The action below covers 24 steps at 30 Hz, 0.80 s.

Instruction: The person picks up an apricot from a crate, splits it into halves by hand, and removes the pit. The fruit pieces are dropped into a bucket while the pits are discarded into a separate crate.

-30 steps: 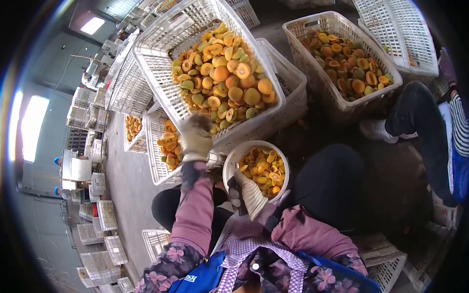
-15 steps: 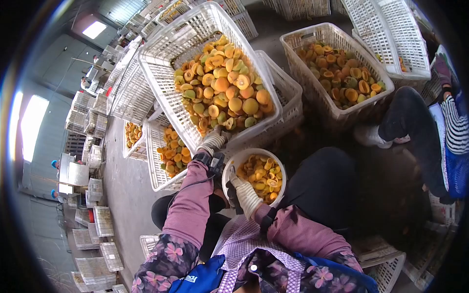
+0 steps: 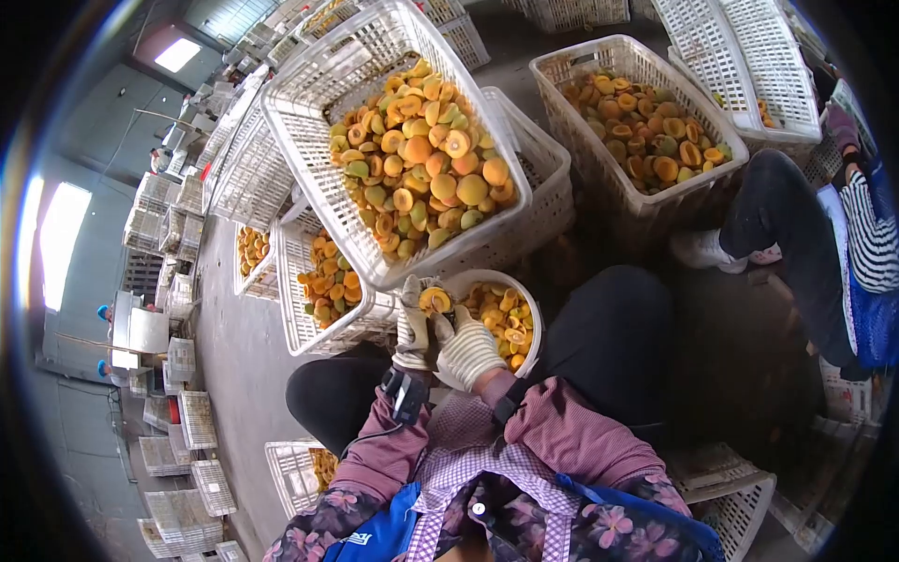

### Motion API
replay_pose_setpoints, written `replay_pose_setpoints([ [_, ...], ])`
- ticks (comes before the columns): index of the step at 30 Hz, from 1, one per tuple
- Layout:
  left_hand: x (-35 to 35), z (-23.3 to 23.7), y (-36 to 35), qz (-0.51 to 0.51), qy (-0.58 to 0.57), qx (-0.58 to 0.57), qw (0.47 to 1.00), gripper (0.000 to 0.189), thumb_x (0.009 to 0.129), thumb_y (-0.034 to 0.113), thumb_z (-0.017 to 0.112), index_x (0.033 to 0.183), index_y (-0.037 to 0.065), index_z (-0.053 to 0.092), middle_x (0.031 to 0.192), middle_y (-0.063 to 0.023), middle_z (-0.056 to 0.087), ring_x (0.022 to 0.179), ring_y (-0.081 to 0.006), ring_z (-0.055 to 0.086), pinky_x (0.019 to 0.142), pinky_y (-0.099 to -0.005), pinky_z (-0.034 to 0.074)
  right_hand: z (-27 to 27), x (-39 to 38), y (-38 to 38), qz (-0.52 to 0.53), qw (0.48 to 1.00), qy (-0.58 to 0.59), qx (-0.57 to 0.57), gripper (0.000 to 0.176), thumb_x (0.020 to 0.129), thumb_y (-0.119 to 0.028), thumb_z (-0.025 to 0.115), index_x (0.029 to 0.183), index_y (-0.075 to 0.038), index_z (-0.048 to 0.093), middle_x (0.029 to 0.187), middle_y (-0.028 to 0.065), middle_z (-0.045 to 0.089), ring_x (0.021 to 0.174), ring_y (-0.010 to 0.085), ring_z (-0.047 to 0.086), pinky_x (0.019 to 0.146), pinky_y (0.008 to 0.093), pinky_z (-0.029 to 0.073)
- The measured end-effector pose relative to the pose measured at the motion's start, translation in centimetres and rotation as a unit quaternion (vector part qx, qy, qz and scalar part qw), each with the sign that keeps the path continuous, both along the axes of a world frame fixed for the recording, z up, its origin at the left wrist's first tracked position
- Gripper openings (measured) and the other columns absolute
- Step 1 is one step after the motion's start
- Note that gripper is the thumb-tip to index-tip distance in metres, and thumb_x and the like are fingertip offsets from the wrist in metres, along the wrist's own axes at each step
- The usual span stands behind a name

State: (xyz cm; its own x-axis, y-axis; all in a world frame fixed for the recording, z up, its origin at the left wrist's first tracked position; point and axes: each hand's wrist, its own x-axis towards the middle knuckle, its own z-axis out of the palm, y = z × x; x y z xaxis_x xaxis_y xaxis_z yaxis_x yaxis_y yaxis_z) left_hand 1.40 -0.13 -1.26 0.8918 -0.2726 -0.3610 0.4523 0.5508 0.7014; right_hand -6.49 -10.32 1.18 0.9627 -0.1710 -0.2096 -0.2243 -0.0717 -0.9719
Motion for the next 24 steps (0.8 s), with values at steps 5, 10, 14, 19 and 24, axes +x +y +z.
replay_pose_setpoints([
  [5, -2.0, 3.8, -2.5, 0.016, -0.12, 0.174, 0.977, 0.041, 0.093, 0.044, 0.044, 0.092, 0.004, 0.056, 0.078, -0.005, 0.059, 0.07, -0.0136, 0.055, 0.066, -0.0254, 0.045, 1.1, -0.7, -0.7, 0.065, 0.991, -0.004, -0.114, 0.043, 0.087, -0.034, 0.045, 0.116, -0.002, 0.049, 0.111, 0.0283, 0.05, 0.095, 0.0427, 0.055, 0.079, 0.0456, 0.046],
  [10, -2.8, 6.5, -3.7, -0.016, -0.169, 0.18, 0.969, 0.041, 0.094, 0.044, 0.041, 0.095, 0.005, 0.054, 0.081, -0.0056, 0.058, 0.073, -0.0131, 0.053, 0.07, -0.0256, 0.044, -0.7, -0.9, 0.3, 0.025, 0.996, -0.064, -0.052, 0.039, 0.089, -0.03, 0.044, 0.114, -0.001, 0.049, 0.107, 0.0285, 0.051, 0.09, 0.0427, 0.055, 0.076, 0.0447, 0.047],
  [14, -3.1, 6.7, -4.5, 0.024, -0.166, 0.159, 0.973, 0.046, 0.092, 0.048, 0.043, 0.089, 0.003, 0.056, 0.081, -0.0074, 0.06, 0.074, -0.0145, 0.055, 0.071, -0.0271, 0.044, -0.8, -0.9, 0.8, -0.068, 0.991, -0.064, 0.098, 0.043, 0.09, -0.037, 0.046, 0.106, 0.003, 0.048, 0.084, 0.0272, 0.058, 0.084, 0.0437, 0.056, 0.068, 0.0436, 0.046],
  [19, -3.5, 6.1, -3.9, 0.023, -0.156, 0.161, 0.974, 0.045, 0.093, 0.046, 0.042, 0.091, 0.003, 0.055, 0.083, -0.0083, 0.061, 0.077, -0.0152, 0.055, 0.075, -0.0277, 0.044, 0.7, -1.3, 0.3, -0.065, 0.994, -0.041, 0.08, 0.043, 0.091, -0.036, 0.044, 0.108, 0.003, 0.048, 0.089, 0.0284, 0.058, 0.088, 0.0449, 0.055, 0.071, 0.0443, 0.045],
  [24, -3.5, 5.1, -3.4, 0.038, -0.144, 0.125, 0.981, 0.045, 0.093, 0.046, 0.042, 0.093, 0.003, 0.054, 0.085, -0.0084, 0.061, 0.079, -0.0154, 0.055, 0.075, -0.0283, 0.044, 0.4, -1.1, 0.2, -0.03, 0.998, -0.015, 0.062, 0.035, 0.093, -0.029, 0.044, 0.109, 0.001, 0.049, 0.093, 0.0212, 0.058, 0.087, 0.0337, 0.054, 0.074, 0.0372, 0.045],
])
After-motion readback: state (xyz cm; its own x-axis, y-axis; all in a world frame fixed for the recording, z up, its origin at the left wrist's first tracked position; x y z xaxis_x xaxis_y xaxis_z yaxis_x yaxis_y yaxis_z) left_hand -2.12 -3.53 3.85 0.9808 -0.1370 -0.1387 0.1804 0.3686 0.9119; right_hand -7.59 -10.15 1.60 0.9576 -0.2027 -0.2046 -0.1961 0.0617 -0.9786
